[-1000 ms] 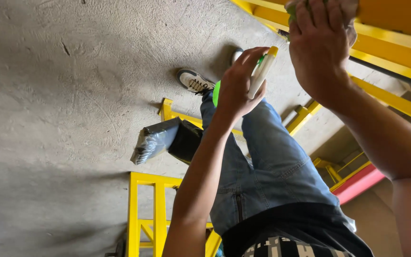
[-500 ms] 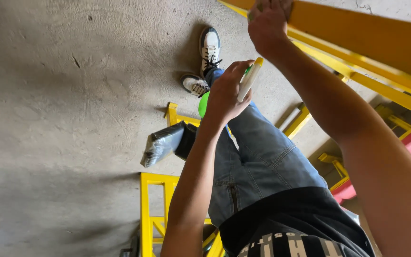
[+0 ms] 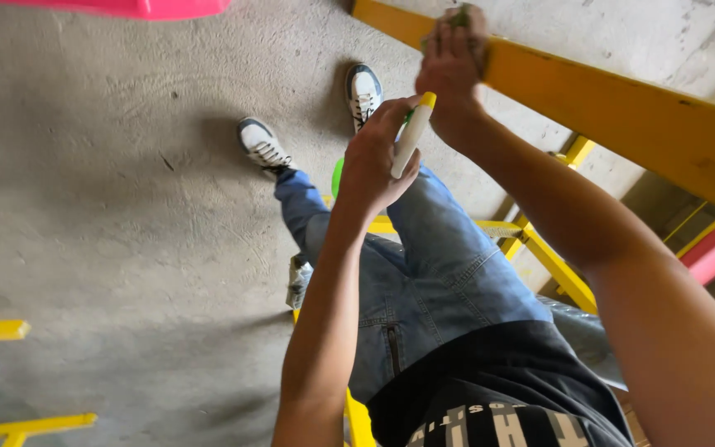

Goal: Cleaning gym equipment and weight plates using a spray bottle and a cloth.

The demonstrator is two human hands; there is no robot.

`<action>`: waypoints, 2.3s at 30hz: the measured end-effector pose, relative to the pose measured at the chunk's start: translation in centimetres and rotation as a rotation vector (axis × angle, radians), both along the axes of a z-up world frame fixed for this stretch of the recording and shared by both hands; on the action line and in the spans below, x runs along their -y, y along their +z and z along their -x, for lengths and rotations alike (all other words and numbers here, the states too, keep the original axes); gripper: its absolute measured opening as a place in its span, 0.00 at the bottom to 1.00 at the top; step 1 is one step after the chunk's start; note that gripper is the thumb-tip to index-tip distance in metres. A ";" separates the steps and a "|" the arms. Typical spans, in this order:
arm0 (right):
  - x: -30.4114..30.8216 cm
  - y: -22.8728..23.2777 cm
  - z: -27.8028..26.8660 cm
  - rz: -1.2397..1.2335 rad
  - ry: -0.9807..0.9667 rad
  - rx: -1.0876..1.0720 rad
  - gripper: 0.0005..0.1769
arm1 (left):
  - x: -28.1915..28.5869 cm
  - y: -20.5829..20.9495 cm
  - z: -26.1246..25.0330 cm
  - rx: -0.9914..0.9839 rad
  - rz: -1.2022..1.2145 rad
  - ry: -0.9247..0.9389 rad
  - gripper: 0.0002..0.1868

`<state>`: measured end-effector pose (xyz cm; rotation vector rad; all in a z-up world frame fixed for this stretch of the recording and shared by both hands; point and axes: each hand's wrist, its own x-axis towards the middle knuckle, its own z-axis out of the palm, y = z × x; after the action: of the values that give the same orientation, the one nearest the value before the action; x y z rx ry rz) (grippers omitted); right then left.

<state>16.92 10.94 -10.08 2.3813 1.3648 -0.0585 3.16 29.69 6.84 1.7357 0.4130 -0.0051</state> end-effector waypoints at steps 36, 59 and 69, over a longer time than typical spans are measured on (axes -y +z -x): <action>-3.4 12.1 3.1 -2.963 -1.038 -0.469 0.26 | -10.0 18.7 1.4 0.304 -0.023 -0.695 0.28; -2.2 16.0 2.8 -2.677 -1.676 -0.970 0.20 | -2.6 24.6 0.6 0.286 -0.046 -0.614 0.28; 5.9 40.4 10.0 -1.796 -1.331 -0.539 0.21 | 3.9 27.6 0.0 0.050 -0.022 -0.603 0.30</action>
<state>6.97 5.06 30.28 4.3764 -1.1398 0.3137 3.18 25.83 34.46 1.8198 -0.1594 -0.3900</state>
